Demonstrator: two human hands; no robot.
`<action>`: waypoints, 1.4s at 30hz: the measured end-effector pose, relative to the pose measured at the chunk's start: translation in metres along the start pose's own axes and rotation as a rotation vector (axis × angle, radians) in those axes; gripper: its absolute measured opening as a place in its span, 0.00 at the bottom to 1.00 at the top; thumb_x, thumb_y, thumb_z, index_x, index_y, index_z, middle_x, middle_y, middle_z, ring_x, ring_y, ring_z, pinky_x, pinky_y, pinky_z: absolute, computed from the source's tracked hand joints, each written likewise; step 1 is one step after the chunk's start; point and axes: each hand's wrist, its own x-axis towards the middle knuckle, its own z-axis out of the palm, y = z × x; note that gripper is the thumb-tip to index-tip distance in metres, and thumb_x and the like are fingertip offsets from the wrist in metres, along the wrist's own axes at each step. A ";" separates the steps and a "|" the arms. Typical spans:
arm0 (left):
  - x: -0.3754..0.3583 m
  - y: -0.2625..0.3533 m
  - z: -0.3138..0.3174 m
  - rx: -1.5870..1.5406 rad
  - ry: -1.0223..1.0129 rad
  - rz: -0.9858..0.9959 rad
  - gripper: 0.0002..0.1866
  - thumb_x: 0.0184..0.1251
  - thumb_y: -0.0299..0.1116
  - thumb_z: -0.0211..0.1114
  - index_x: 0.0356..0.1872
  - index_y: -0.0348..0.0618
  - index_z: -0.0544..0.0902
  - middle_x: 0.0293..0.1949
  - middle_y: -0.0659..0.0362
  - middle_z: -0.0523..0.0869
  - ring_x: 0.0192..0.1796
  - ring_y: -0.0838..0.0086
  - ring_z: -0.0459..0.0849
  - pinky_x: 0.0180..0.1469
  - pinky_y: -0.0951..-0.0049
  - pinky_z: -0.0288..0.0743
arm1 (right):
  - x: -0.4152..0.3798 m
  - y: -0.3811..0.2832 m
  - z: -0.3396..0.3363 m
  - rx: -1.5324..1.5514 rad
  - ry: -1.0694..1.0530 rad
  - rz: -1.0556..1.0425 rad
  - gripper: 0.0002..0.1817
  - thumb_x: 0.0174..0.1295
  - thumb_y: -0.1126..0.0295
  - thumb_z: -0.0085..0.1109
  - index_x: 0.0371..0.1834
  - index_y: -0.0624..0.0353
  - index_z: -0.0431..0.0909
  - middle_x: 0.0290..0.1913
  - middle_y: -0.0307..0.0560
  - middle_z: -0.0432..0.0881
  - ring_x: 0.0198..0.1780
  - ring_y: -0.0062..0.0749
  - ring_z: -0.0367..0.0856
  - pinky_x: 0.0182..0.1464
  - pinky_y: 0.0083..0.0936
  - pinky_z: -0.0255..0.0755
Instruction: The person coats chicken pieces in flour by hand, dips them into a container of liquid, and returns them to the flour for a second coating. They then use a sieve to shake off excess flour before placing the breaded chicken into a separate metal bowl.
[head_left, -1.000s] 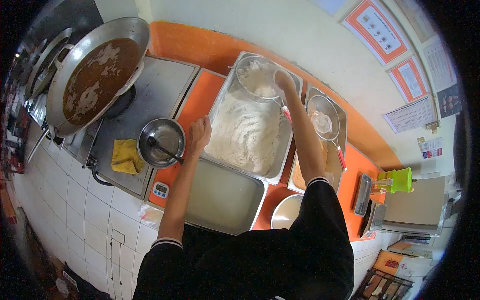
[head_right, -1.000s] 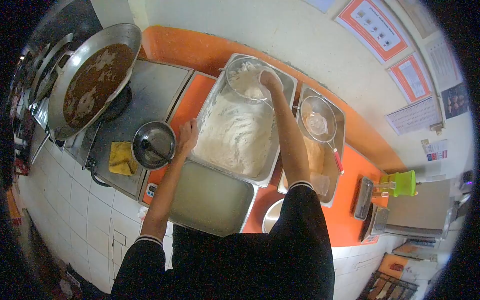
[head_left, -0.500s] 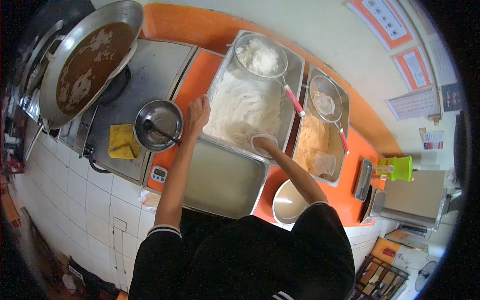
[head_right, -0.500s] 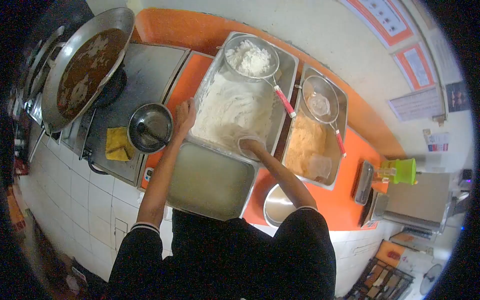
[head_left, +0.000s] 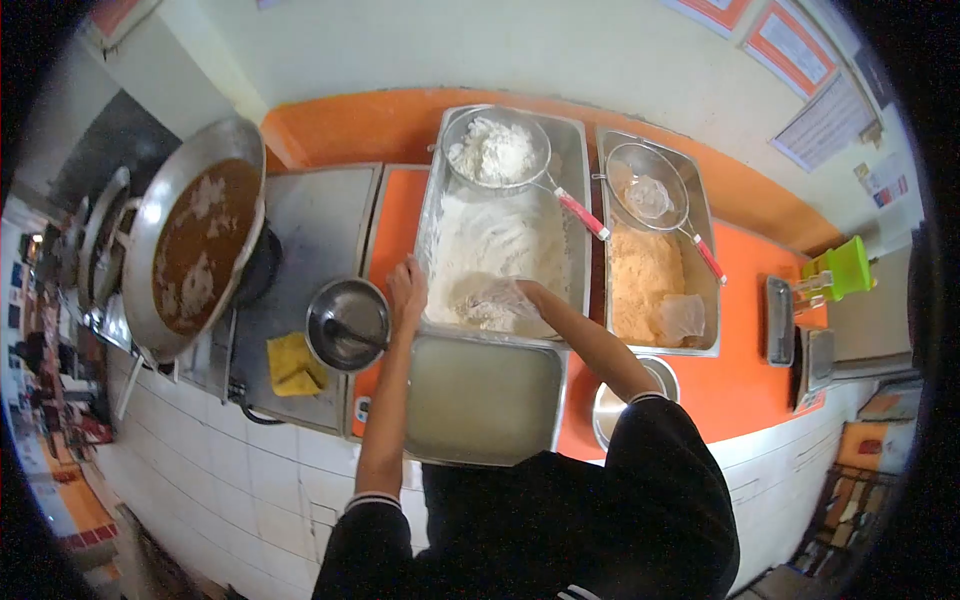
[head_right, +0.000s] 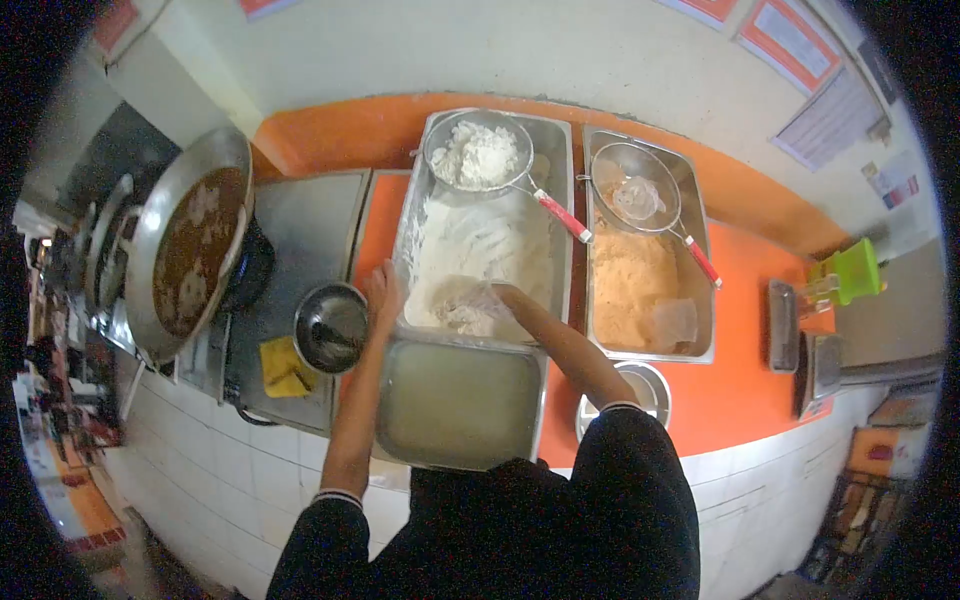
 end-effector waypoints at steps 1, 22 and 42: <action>0.001 -0.001 0.002 -0.010 0.018 0.001 0.25 0.70 0.42 0.43 0.27 0.26 0.76 0.29 0.34 0.78 0.35 0.39 0.77 0.38 0.48 0.67 | 0.001 -0.006 -0.007 0.076 0.025 -0.004 0.22 0.62 0.53 0.50 0.46 0.60 0.79 0.45 0.49 0.81 0.41 0.35 0.79 0.39 0.29 0.75; 0.005 0.010 -0.012 0.084 -0.119 -0.069 0.31 0.69 0.52 0.41 0.39 0.26 0.77 0.40 0.33 0.78 0.44 0.36 0.73 0.48 0.46 0.65 | 0.112 -0.039 -0.214 -0.187 0.501 -0.013 0.24 0.54 0.61 0.58 0.55 0.55 0.75 0.56 0.50 0.76 0.54 0.40 0.74 0.55 0.35 0.66; 0.000 0.021 -0.014 0.083 -0.074 -0.102 0.32 0.69 0.49 0.39 0.34 0.23 0.77 0.34 0.32 0.79 0.42 0.40 0.76 0.48 0.48 0.64 | 0.047 0.027 0.044 -0.454 0.126 -0.153 0.23 0.55 0.63 0.57 0.55 0.57 0.74 0.56 0.49 0.75 0.57 0.39 0.72 0.59 0.31 0.62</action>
